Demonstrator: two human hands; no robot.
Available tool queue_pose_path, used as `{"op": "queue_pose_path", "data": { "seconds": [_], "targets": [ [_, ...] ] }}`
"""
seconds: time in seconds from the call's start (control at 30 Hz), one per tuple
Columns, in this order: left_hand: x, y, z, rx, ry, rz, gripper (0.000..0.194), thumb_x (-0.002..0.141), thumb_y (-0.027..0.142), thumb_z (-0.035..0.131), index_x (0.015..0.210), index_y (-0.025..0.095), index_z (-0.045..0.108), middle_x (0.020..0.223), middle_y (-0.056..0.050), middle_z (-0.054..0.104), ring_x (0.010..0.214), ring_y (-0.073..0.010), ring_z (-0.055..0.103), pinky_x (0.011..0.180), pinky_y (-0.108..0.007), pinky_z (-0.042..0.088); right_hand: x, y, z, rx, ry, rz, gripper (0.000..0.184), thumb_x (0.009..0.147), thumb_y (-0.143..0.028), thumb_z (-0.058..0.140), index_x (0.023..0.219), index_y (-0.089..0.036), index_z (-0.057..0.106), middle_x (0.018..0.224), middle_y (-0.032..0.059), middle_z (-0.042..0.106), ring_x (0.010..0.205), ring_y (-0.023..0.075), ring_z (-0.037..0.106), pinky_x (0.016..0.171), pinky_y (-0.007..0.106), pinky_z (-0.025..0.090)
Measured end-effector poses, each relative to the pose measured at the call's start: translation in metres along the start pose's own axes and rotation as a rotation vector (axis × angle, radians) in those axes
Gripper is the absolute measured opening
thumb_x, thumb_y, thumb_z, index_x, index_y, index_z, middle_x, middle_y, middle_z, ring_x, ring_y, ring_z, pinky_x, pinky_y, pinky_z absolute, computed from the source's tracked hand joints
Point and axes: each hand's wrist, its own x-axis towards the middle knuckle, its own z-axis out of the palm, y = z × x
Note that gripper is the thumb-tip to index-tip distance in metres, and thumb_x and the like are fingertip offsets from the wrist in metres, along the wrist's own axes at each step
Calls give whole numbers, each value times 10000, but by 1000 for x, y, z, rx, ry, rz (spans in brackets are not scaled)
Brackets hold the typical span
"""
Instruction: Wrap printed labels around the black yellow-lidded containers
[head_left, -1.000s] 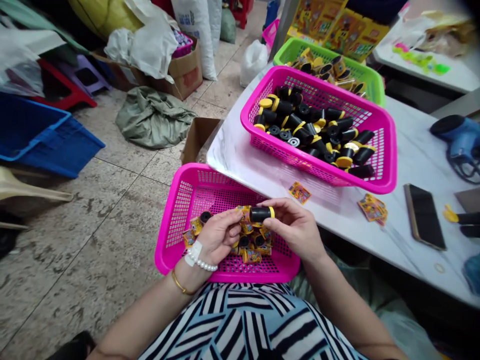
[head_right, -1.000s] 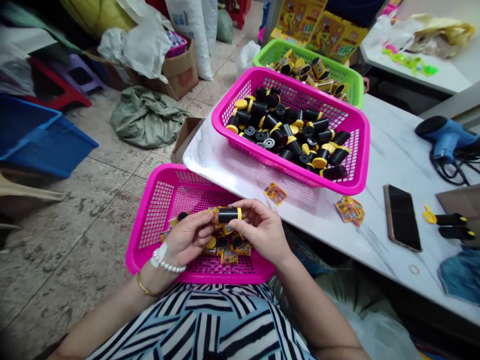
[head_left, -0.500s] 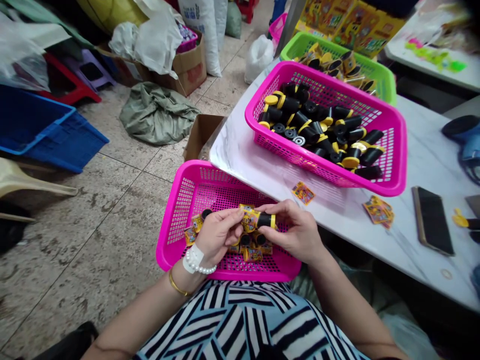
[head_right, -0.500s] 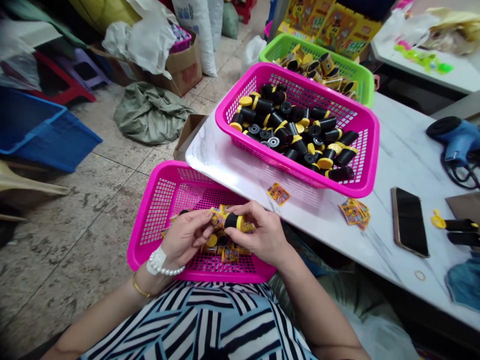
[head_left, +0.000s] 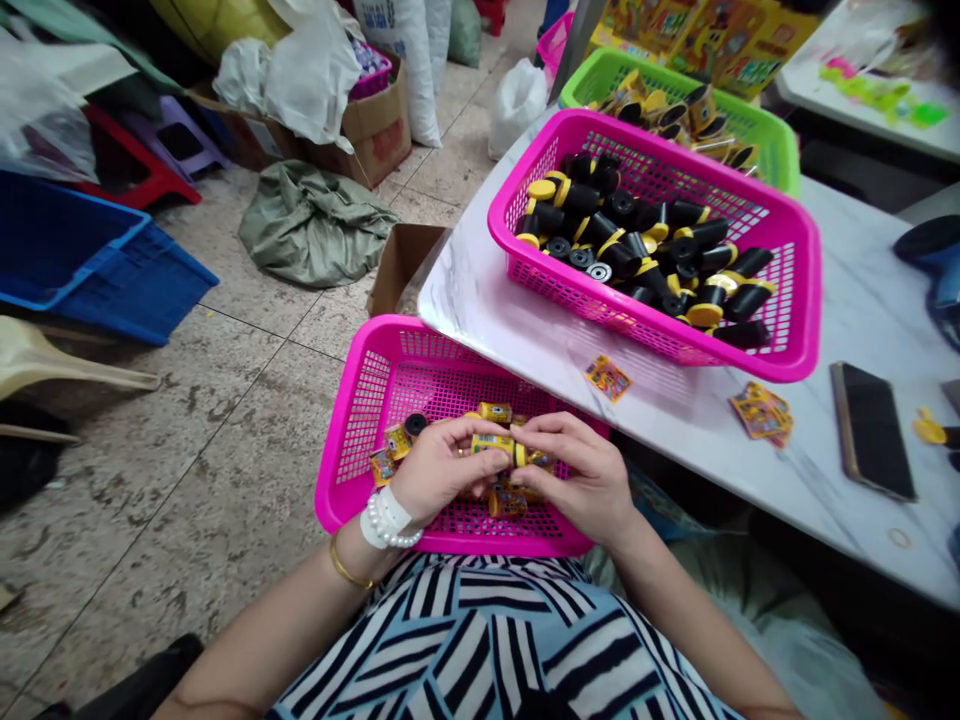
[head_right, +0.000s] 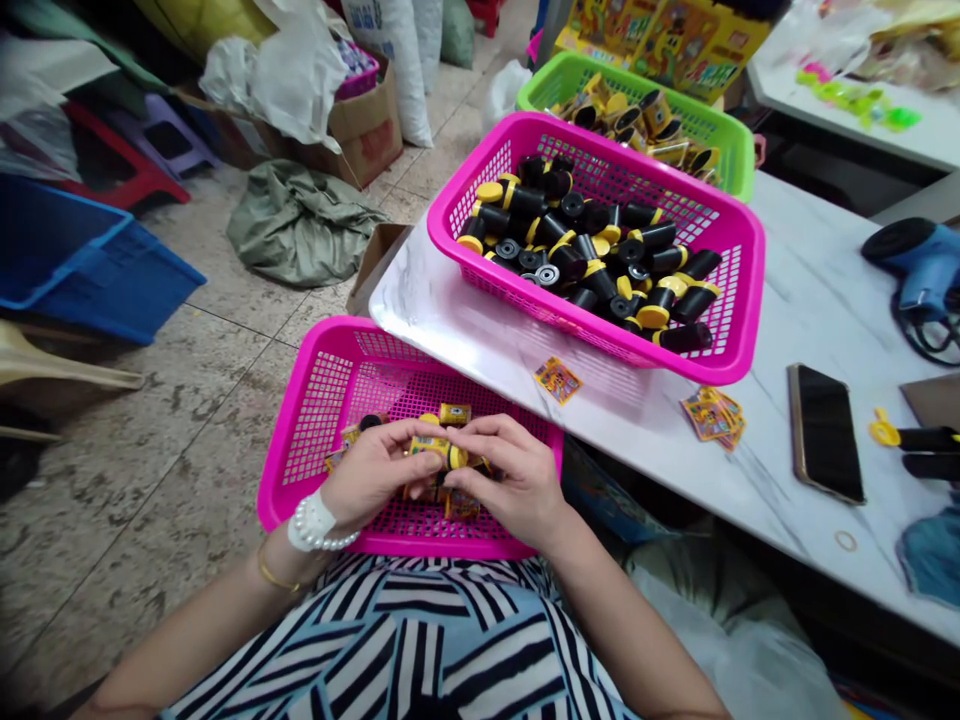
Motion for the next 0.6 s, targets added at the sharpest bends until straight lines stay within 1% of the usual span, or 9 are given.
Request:
{"op": "queue_pose_path", "data": {
  "seconds": [0.1, 0.2, 0.27, 0.33, 0.4, 0.47, 0.53, 0.6],
  "targets": [
    [4, -2, 3, 13, -3, 4, 398, 694, 357, 844, 980, 119, 702, 558, 5, 633, 427, -74, 530, 441, -179, 433, -3, 4, 4, -17, 22, -9, 394, 802, -258, 785, 1187, -310, 716, 975, 50, 694, 871, 186, 686, 781, 325, 587],
    [4, -1, 3, -42, -54, -23, 461, 743, 434, 795, 1071, 134, 671, 625, -28, 674, 460, -109, 589, 439, -201, 467, -6, 10, 3, -33, 36, 18, 418, 794, -267, 794, 1200, -315, 706, 1009, 53, 706, 896, 193, 690, 797, 333, 589],
    [2, -2, -1, -57, -58, -43, 457, 775, 458, 762, 1095, 150, 654, 625, -25, 666, 464, -117, 593, 420, -197, 453, -8, 12, 0, -43, 36, 27, 459, 778, -266, 809, 1219, -312, 693, 1030, 56, 720, 917, 201, 695, 813, 339, 590],
    [1, -2, -4, -45, -35, -45, 402, 779, 437, 764, 1045, 153, 664, 606, -11, 647, 451, -101, 562, 412, -183, 428, -10, 14, -2, -41, 33, 13, 456, 756, -259, 827, 1193, -300, 704, 1021, 56, 740, 921, 208, 702, 829, 349, 589],
    [0, -3, -5, 1, -6, -4, 343, 775, 394, 775, 996, 149, 685, 620, -8, 646, 451, -83, 534, 434, -185, 433, -10, 14, -1, -17, 42, 15, 396, 736, -257, 842, 1117, -283, 736, 974, 53, 754, 878, 205, 709, 803, 343, 591],
    [-2, -3, -3, 68, 35, 81, 299, 771, 335, 781, 995, 152, 707, 701, -20, 673, 495, -82, 550, 488, -197, 462, -10, 13, 2, 32, 82, 71, 327, 729, -265, 846, 1044, -262, 758, 884, 43, 750, 772, 181, 701, 708, 311, 590],
    [-5, -2, 0, 140, 72, 173, 262, 762, 264, 780, 998, 160, 729, 806, -42, 705, 603, -106, 611, 588, -218, 504, -10, 10, 6, 96, 124, 166, 289, 716, -275, 853, 991, -245, 769, 816, 30, 730, 681, 156, 678, 630, 284, 578],
    [-8, 1, 4, 226, 95, 245, 242, 756, 213, 772, 993, 174, 752, 917, -66, 731, 774, -156, 666, 734, -258, 531, -11, 6, 9, 176, 147, 272, 275, 685, -285, 870, 939, -234, 778, 778, 23, 714, 640, 146, 665, 595, 274, 575]
  ]
}}
